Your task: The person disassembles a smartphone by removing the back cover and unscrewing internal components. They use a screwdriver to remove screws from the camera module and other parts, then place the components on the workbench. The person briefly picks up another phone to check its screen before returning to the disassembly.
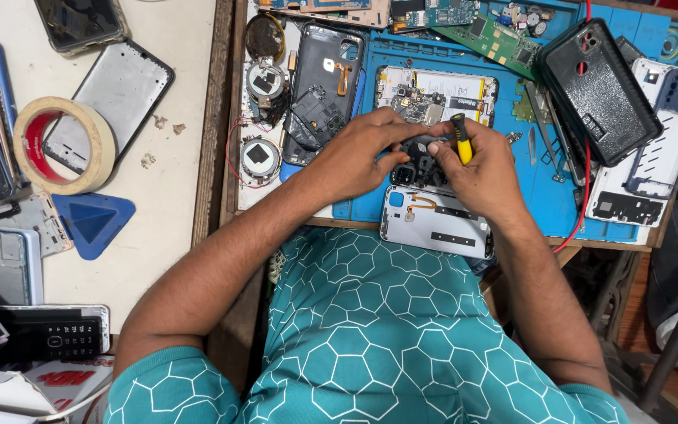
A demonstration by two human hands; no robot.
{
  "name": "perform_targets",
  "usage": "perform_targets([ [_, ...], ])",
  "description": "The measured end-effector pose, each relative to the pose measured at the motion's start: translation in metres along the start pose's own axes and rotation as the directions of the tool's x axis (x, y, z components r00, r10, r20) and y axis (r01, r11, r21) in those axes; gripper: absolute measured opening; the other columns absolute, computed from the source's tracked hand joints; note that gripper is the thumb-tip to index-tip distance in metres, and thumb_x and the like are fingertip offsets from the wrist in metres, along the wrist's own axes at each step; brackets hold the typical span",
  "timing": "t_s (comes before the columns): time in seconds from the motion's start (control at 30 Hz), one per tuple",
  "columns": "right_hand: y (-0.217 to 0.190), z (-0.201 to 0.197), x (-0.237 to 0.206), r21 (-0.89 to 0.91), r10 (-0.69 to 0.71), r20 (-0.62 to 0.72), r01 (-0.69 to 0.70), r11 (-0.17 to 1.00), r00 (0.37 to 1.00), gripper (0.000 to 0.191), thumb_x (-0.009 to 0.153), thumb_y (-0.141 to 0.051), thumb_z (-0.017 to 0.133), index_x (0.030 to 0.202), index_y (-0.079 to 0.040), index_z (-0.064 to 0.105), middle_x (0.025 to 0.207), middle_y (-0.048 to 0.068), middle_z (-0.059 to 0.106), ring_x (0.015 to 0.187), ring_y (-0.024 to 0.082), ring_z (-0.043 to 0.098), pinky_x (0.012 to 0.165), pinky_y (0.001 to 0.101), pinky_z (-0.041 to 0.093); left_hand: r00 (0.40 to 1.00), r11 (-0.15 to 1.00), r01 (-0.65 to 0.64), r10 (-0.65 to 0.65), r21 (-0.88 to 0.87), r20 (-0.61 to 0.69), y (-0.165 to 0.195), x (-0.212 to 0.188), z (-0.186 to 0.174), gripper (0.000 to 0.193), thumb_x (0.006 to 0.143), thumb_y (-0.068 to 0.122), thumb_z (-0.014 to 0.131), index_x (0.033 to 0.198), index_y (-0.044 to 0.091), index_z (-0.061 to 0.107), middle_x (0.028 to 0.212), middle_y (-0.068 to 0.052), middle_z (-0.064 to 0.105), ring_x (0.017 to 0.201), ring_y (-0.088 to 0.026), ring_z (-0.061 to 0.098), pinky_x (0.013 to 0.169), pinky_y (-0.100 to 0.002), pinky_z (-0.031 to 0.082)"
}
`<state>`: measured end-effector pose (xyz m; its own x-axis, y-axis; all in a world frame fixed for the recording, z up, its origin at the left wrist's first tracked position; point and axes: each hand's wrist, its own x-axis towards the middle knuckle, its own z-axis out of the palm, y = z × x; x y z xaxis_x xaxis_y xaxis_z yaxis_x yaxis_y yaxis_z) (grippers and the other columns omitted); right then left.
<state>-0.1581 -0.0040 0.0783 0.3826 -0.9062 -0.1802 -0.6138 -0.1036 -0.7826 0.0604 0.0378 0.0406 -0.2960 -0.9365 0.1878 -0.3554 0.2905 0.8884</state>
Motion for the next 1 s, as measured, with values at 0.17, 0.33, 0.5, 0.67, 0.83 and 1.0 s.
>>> perform_targets([
  [0.17,0.000,0.001,0.000,-0.051,-0.025,-0.013,0.024,0.998,1.000,0.017,0.096,-0.008,0.075,0.111,0.000,0.073,0.075,0.004,0.064,0.068,0.007,0.054,0.060,0.0253,0.044,1.000,1.000,0.012,-0.013,0.027,0.009,-0.005,0.001,0.003,0.047,0.090,0.009,0.075,0.136,0.011,0.066,0.111,-0.013,0.067,0.103,-0.028,0.066,0.091,-0.040,0.053],
  [0.33,-0.007,-0.004,-0.005,-0.044,-0.127,-0.045,0.125,0.991,0.991,0.019,0.098,-0.012,0.071,0.112,0.001,0.070,0.079,0.001,0.066,0.070,0.006,0.059,0.061,0.0246,0.047,1.000,1.000,0.000,0.000,0.010,-0.002,-0.006,0.002,0.003,0.044,0.089,0.010,0.076,0.133,0.009,0.068,0.111,-0.012,0.067,0.102,-0.028,0.066,0.091,-0.040,0.053],
  [0.5,-0.018,-0.023,-0.017,0.044,-0.234,-0.186,0.246,0.968,0.954,0.027,0.102,-0.016,0.047,0.110,0.000,0.067,0.088,0.005,0.063,0.058,0.007,0.049,0.060,0.0256,0.042,0.999,0.999,0.033,-0.033,-0.013,0.031,-0.003,0.001,-0.002,0.042,0.091,0.011,0.074,0.132,0.006,0.068,0.112,-0.012,0.067,0.101,-0.028,0.067,0.090,-0.039,0.054],
  [0.67,-0.016,-0.029,-0.042,-0.189,-0.507,-0.313,0.470,0.862,0.803,0.018,0.105,-0.009,0.069,0.112,0.007,0.068,0.097,0.016,0.063,0.078,0.020,0.062,0.073,0.0298,0.050,0.994,0.978,-0.100,0.107,0.181,-0.032,-0.001,-0.002,-0.005,0.039,0.088,0.015,0.077,0.125,0.002,0.070,0.117,-0.012,0.068,0.113,-0.032,0.062,0.101,-0.045,0.046],
  [0.83,0.005,-0.002,-0.042,0.068,-0.600,-0.314,0.648,0.759,0.735,0.033,0.102,-0.012,0.074,0.126,-0.001,0.055,0.111,0.018,0.070,0.091,0.023,0.076,0.076,0.0291,0.064,0.994,0.980,-0.109,0.112,0.164,-0.011,-0.004,-0.001,-0.008,0.039,0.090,0.016,0.077,0.126,0.005,0.070,0.121,-0.010,0.068,0.117,-0.031,0.061,0.105,-0.044,0.044],
  [1.0,0.021,0.026,-0.037,0.029,-0.729,-0.310,0.773,0.634,0.610,0.059,0.100,-0.013,0.073,0.136,-0.015,0.025,0.111,0.024,0.067,0.096,0.030,0.077,0.085,0.0392,0.069,0.996,0.983,-0.091,0.093,0.162,-0.006,-0.006,-0.002,-0.008,0.040,0.091,0.018,0.077,0.128,0.007,0.070,0.120,-0.008,0.068,0.117,-0.029,0.061,0.105,-0.043,0.043],
])
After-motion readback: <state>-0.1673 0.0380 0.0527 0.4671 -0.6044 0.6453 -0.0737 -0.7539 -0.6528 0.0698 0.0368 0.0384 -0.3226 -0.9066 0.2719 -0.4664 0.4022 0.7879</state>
